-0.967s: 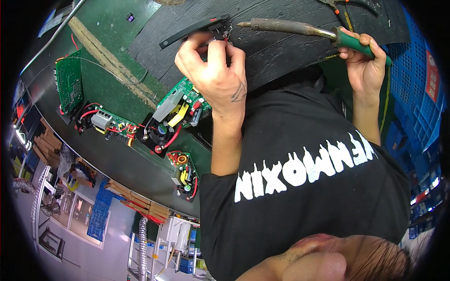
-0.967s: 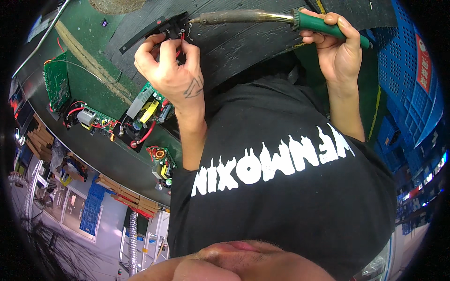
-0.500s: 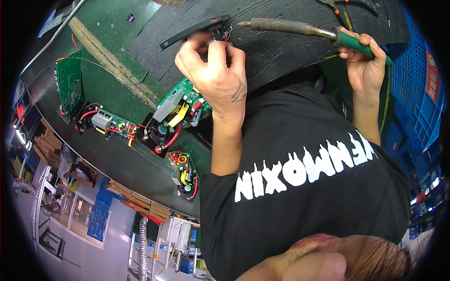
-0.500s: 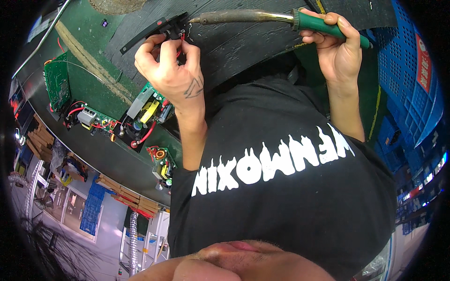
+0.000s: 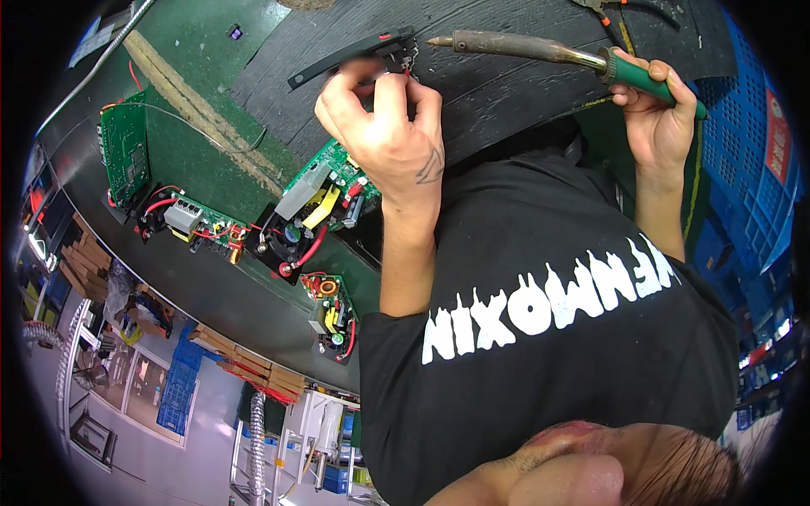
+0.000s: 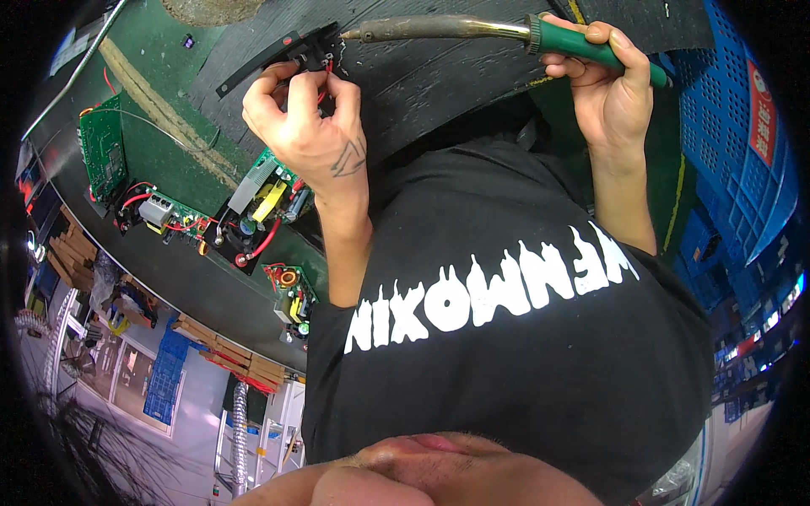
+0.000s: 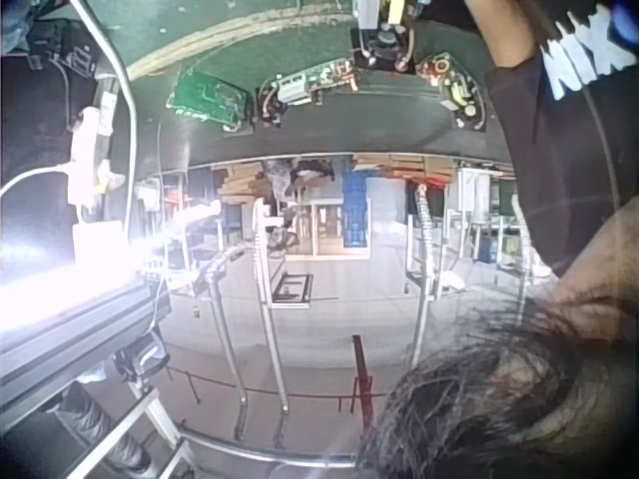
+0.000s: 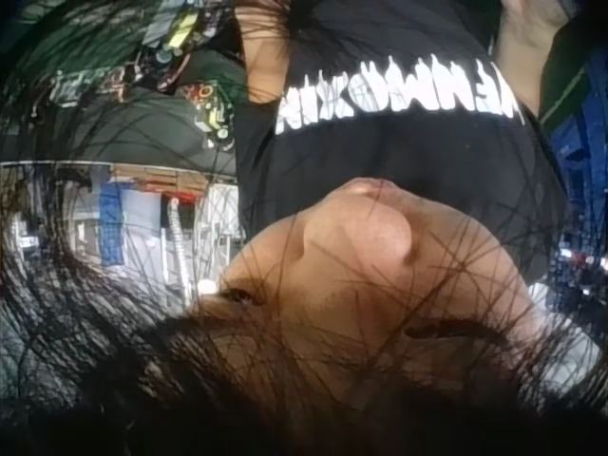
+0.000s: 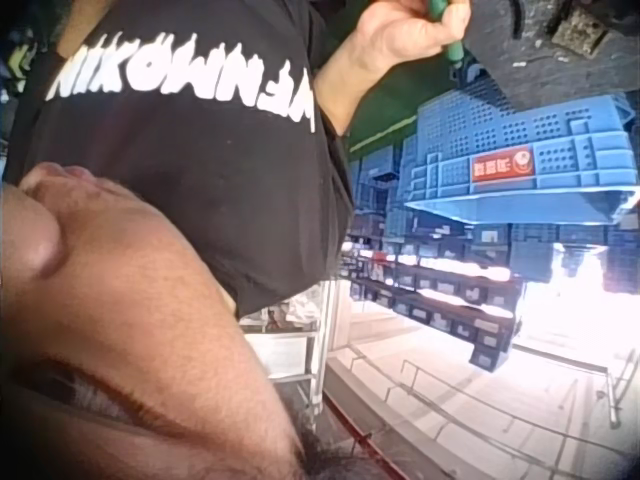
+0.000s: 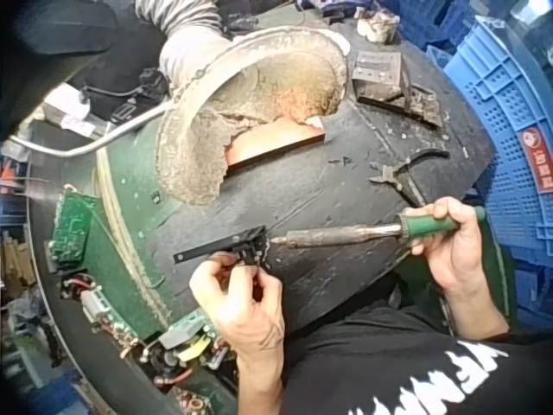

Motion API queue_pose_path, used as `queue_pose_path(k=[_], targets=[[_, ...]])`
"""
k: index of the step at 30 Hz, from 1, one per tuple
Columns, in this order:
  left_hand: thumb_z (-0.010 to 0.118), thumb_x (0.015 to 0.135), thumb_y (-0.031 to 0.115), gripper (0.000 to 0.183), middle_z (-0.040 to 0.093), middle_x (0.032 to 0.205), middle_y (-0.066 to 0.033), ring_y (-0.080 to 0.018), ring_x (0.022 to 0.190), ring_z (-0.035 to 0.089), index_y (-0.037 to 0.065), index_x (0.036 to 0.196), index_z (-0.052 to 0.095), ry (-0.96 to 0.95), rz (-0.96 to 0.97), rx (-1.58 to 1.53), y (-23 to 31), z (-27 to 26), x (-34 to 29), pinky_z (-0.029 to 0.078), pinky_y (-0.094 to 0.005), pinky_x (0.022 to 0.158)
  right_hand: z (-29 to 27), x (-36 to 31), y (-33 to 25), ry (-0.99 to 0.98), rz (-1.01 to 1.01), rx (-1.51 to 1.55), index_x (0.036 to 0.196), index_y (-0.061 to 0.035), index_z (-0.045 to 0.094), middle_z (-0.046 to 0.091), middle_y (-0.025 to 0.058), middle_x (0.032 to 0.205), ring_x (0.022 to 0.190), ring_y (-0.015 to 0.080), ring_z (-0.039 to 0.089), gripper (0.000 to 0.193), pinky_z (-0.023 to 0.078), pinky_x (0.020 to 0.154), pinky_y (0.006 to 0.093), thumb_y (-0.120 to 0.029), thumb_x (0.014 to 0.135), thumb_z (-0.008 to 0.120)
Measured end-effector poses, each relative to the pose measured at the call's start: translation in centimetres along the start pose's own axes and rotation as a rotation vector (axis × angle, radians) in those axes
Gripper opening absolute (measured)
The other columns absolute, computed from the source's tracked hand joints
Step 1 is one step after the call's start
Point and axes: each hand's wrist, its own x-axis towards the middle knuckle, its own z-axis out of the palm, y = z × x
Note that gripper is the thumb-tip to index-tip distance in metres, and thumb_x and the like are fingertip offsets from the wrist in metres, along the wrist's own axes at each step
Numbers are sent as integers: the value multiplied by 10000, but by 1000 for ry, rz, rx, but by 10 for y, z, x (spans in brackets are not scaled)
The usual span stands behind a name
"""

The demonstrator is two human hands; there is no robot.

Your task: Soldering wires and small components onto circuit boards using a soldering iron.

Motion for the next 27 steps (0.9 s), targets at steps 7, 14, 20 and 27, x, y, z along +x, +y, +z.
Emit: queue_pose_path(k=[7,14,20,27], targets=[[662,618,-30,193,511,959,-108,-238,811,484,21,800,624,-47,6,-11,0,-4,2,413,-345,728,0,1,-1,-9,-8,25,820,-79,526,542,268,1134,763,240,558,205,468,711,316,-262,857,440],[736,619,5,218,531,961,-105,-250,838,523,18,806,626,36,-134,-253,0,-19,-8,435,-337,717,0,1,-4,-16,-14,37,823,-73,539,544,264,1132,763,245,558,210,471,713,313,-255,861,442],[724,657,57,233,568,872,-100,-262,802,538,28,866,624,-130,-125,27,-13,-29,-14,435,-335,722,-2,1,-6,-27,-23,68,823,-68,544,546,258,1132,767,249,559,211,472,711,315,-253,859,449],[691,678,28,131,582,721,-74,-229,660,544,41,805,664,-107,-102,-103,-30,-42,-7,449,-315,606,1,3,-11,-41,-37,120,832,-78,539,559,229,1126,782,233,548,189,453,691,300,-263,839,505]])
